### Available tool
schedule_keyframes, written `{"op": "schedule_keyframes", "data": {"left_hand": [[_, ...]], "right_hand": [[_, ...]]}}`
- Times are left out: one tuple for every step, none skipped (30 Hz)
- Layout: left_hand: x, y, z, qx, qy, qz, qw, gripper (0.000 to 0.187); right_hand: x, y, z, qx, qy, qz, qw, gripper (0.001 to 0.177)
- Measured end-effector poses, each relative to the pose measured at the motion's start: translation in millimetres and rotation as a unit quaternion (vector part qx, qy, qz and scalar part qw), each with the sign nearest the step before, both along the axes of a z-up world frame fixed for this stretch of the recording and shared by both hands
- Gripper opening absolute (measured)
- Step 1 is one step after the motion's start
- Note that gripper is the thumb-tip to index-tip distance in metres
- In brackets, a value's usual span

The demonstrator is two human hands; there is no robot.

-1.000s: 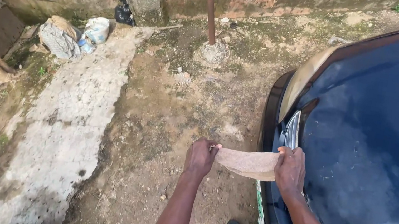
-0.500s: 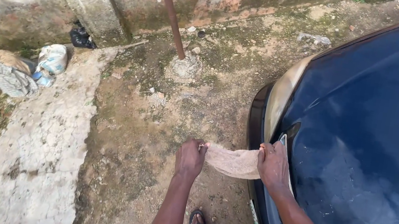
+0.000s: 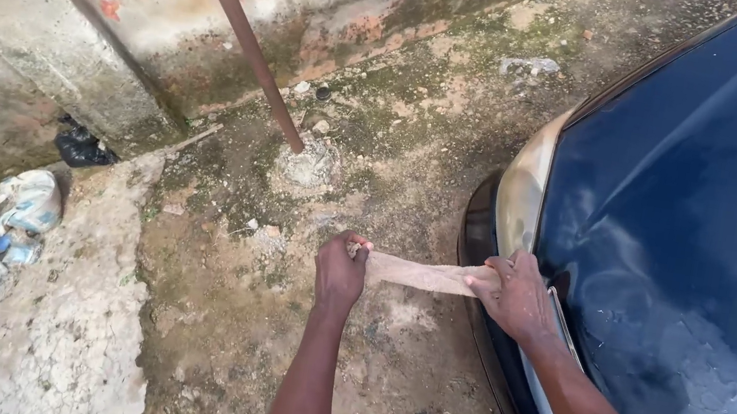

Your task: Wiping the exterior of a black car with a dry cloth.

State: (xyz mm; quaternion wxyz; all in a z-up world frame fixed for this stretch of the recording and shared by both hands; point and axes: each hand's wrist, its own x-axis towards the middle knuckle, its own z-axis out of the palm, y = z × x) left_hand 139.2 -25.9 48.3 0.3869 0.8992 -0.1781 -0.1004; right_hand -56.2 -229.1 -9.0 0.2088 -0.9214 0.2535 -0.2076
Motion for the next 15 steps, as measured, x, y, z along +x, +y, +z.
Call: {"op": "schedule_keyframes", "data": {"left_hand": [[13.7, -6.4, -8.1, -0.001, -0.001, -0.003, 1.0, 0.016], [27.1, -12.9, -16.2, -0.013, -0.01, -0.016, 1.0, 0.014], [37.9, -17.5, -25.6, -0.024, -0.02, -0.028, 0.999, 0.014], [51.4, -24.4, -40.0, -0.024, -0.02, -0.03, 0.999, 0.014], [62.4, -31.6, -56.6, -0.04, -0.015, -0.038, 0.998, 0.014], [73.3, -39.9, -73.3, -0.056, -0.011, -0.046, 0.997, 0.016], [74.4, -45.0, -61.4, -0.057, -0.009, -0.051, 0.997, 0.016], [75.7, -50.7, -49.0, -0.041, -0.002, -0.048, 0.998, 0.02], [79.7, -58.1, -35.5, -0.027, 0.002, -0.044, 0.999, 0.025], [89.9, -69.9, -38.2, -0.029, 0.0, -0.049, 0.998, 0.025], [98.3, -78.7, -42.2, -0.024, 0.013, -0.054, 0.998, 0.028], [106.7, -88.2, -46.5, -0.019, 0.026, -0.058, 0.998, 0.031], [117.7, -100.6, -49.8, -0.019, 0.025, -0.063, 0.998, 0.031], [128.7, -113.8, -53.1, -0.033, 0.018, -0.066, 0.997, 0.034], [139.4, -126.9, -56.3, -0.046, 0.011, -0.068, 0.997, 0.038]], "right_hand": [[10.3, -6.7, -6.3, -0.001, -0.001, -0.003, 1.0, 0.046], [20.2, -13.5, -12.4, -0.011, 0.021, -0.02, 1.0, 0.043], [28.1, -18.6, -20.5, -0.019, 0.044, -0.036, 0.998, 0.041], [35.9, -22.3, -22.6, -0.018, 0.044, -0.039, 0.998, 0.041], [40.6, -25.8, -26.7, -0.014, 0.025, -0.069, 0.997, 0.036], [45.5, -30.4, -30.9, -0.011, 0.007, -0.1, 0.995, 0.031], [51.5, -34.3, -24.5, -0.012, 0.009, -0.105, 0.994, 0.031], [57.6, -38.9, -17.6, -0.005, 0.016, -0.113, 0.993, 0.027], [66.8, -45.7, -10.4, 0.0, 0.019, -0.121, 0.993, 0.023], [74.6, -56.1, -10.7, -0.001, 0.017, -0.125, 0.992, 0.023], [80.8, -63.8, -12.7, 0.016, 0.043, -0.139, 0.989, 0.023], [87.0, -72.1, -14.9, 0.033, 0.07, -0.153, 0.985, 0.022], [95.5, -84.3, -19.1, 0.033, 0.068, -0.157, 0.985, 0.022], [103.9, -97.4, -23.1, 0.028, 0.065, -0.161, 0.984, 0.023], [112.8, -110.9, -27.4, 0.023, 0.062, -0.163, 0.984, 0.025]]}}
